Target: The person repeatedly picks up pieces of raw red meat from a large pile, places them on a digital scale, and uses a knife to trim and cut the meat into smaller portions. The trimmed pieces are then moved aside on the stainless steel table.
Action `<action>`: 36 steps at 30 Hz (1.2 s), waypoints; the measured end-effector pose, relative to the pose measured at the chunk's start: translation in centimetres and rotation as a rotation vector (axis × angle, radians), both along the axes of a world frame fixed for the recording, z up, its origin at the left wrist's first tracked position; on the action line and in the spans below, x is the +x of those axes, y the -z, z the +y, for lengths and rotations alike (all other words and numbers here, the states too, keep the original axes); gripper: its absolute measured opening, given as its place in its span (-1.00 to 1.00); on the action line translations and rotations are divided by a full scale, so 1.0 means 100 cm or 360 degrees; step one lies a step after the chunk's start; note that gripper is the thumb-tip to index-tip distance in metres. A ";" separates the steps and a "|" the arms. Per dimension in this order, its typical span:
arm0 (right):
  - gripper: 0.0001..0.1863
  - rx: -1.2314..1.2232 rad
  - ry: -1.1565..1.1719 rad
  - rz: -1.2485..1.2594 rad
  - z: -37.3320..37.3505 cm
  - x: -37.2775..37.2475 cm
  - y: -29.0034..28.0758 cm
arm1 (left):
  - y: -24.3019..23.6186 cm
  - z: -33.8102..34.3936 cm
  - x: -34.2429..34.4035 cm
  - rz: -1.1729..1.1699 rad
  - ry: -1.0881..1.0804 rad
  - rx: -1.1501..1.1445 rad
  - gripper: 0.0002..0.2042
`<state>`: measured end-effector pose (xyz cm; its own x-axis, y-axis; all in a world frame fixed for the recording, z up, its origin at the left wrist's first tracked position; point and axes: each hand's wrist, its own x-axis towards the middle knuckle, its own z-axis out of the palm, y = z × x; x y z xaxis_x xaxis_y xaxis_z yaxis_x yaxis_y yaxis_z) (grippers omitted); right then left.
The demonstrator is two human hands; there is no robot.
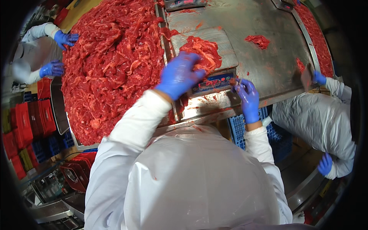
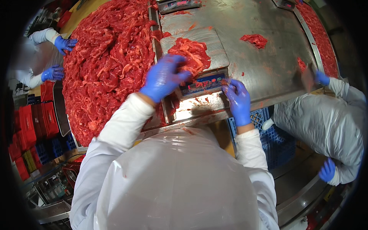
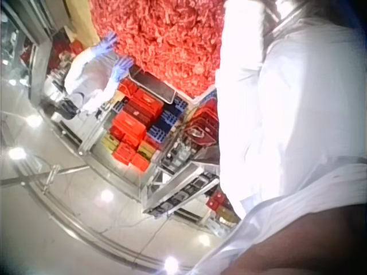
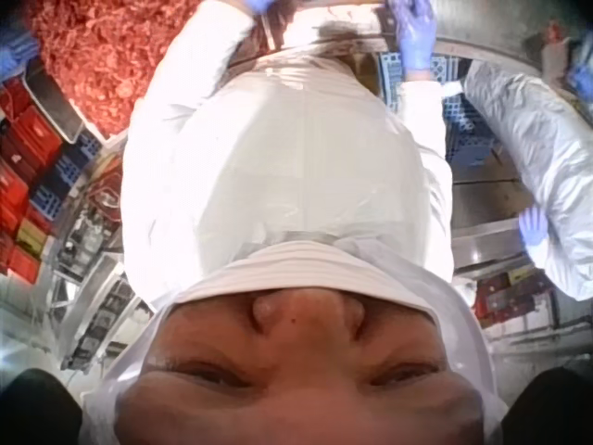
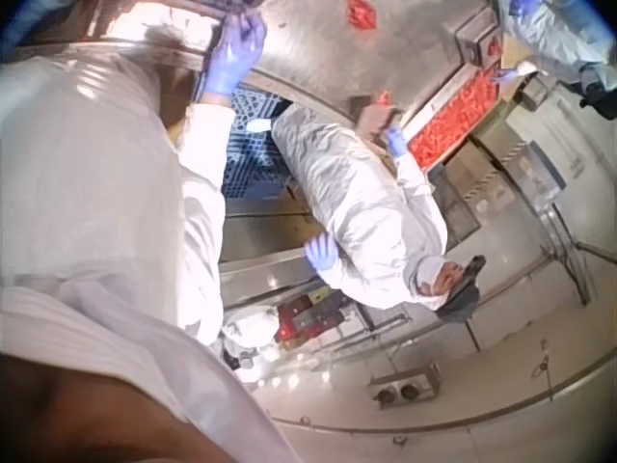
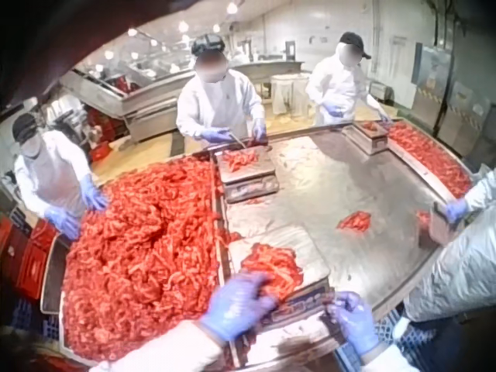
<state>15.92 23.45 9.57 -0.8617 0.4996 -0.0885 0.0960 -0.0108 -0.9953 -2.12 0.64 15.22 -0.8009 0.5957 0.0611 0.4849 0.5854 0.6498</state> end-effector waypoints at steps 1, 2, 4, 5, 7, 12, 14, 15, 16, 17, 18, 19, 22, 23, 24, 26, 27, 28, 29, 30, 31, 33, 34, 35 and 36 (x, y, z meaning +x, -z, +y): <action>-0.66 -0.0068 -0.0120 0.0007 -0.010 -0.014 -0.024 | -0.006 0.017 0.011 0.0107 0.0133 -0.0174 -0.66; -0.67 -0.0125 -0.0228 0.0015 -0.020 -0.029 -0.048 | -0.004 0.023 0.010 0.0169 0.0159 -0.0238 -0.67; -0.69 -0.0271 -0.0473 -0.0109 -0.026 -0.055 -0.055 | 0.010 0.030 0.001 0.0288 0.0196 -0.0382 -0.68; -0.69 -0.0355 -0.0593 -0.0239 -0.024 -0.064 -0.046 | 0.020 0.022 -0.003 0.0376 0.0240 -0.0292 -0.71; -0.71 -0.0317 -0.0734 -0.0414 -0.020 -0.070 -0.024 | 0.035 -0.014 -0.021 0.0559 0.0310 -0.0114 -0.77; -0.76 -0.0455 -0.0695 -0.0447 -0.017 -0.052 -0.016 | 0.037 -0.053 -0.030 0.0250 0.0018 0.0093 -0.72; -0.75 -0.0515 -0.0746 -0.0391 -0.020 -0.057 -0.027 | 0.031 -0.038 -0.019 0.0193 -0.0206 0.0114 -0.62; -0.72 -0.0392 -0.0799 -0.0372 -0.030 -0.070 -0.038 | 0.019 -0.027 -0.009 0.0023 -0.0183 0.0094 -0.60; -0.69 -0.0265 -0.0850 -0.0350 -0.039 -0.083 -0.045 | 0.022 -0.019 -0.003 0.0111 -0.0120 -0.0096 -0.60; -0.68 -0.0093 -0.0869 -0.0429 -0.045 -0.097 -0.045 | 0.025 -0.012 0.000 0.0205 -0.0054 -0.0286 -0.61; -0.67 0.0074 -0.0891 -0.0502 -0.050 -0.112 -0.045 | 0.032 -0.012 0.004 0.0412 -0.0084 -0.0213 -0.68; -0.66 0.0242 -0.0910 -0.0574 -0.054 -0.121 -0.046 | 0.037 -0.014 0.002 0.0336 -0.0084 -0.0185 -0.71; -0.64 0.0279 -0.0629 -0.0509 -0.040 -0.109 -0.041 | 0.050 -0.028 -0.008 0.0220 -0.0088 0.0001 -0.80; -0.64 0.0317 -0.0557 -0.0488 -0.027 -0.100 -0.032 | 0.046 -0.026 -0.011 0.0192 -0.0040 -0.0063 -0.81; -0.66 0.0227 -0.0557 -0.0546 -0.021 -0.088 -0.029 | 0.038 -0.024 -0.015 0.0167 0.0003 -0.0126 -0.81; -0.69 -0.0360 -0.0628 -0.0451 -0.016 -0.054 -0.033 | 0.034 -0.020 -0.022 0.0202 0.0044 -0.0120 -0.84; -0.70 -0.0662 -0.0663 -0.0394 -0.018 -0.041 -0.034 | 0.037 -0.021 -0.026 0.0168 0.0021 -0.0066 -0.85; -0.71 -0.0867 -0.0688 -0.0445 -0.023 -0.035 -0.033 | 0.041 -0.022 -0.029 0.0134 -0.0002 -0.0013 -0.86; -0.72 -0.1077 -0.0701 -0.0493 -0.031 -0.030 -0.031 | 0.037 -0.021 -0.029 0.0100 -0.0014 0.0037 -0.86; -0.73 -0.1288 -0.0712 -0.0540 -0.038 -0.028 -0.028 | 0.035 -0.020 -0.027 0.0033 0.0040 0.0073 -0.86; -0.74 -0.1347 -0.0755 -0.0459 -0.045 -0.035 -0.024 | 0.032 -0.017 -0.022 -0.0035 0.0093 0.0109 -0.86; -0.75 -0.1468 -0.0849 -0.0303 -0.051 -0.061 -0.012 | 0.030 -0.016 -0.017 -0.0075 0.0115 0.0135 -0.88; -0.75 -0.0846 -0.0990 -0.0191 -0.049 -0.064 -0.005 | 0.034 -0.018 -0.017 -0.0045 0.0092 0.0131 -0.90; -0.75 -0.0209 -0.1025 -0.0106 -0.046 -0.067 0.002 | 0.037 -0.020 -0.021 -0.0014 0.0070 0.0125 -0.92; -0.75 -0.0555 -0.0915 -0.0324 -0.046 -0.064 -0.004 | 0.035 -0.027 -0.027 0.0005 0.0038 0.0098 -0.93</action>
<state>9.50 18.82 9.94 -0.9300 -0.1169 -0.3485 0.3664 -0.2175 -0.9047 -4.79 -2.01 11.69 -0.7864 0.6095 0.1005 0.5001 0.5327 0.6827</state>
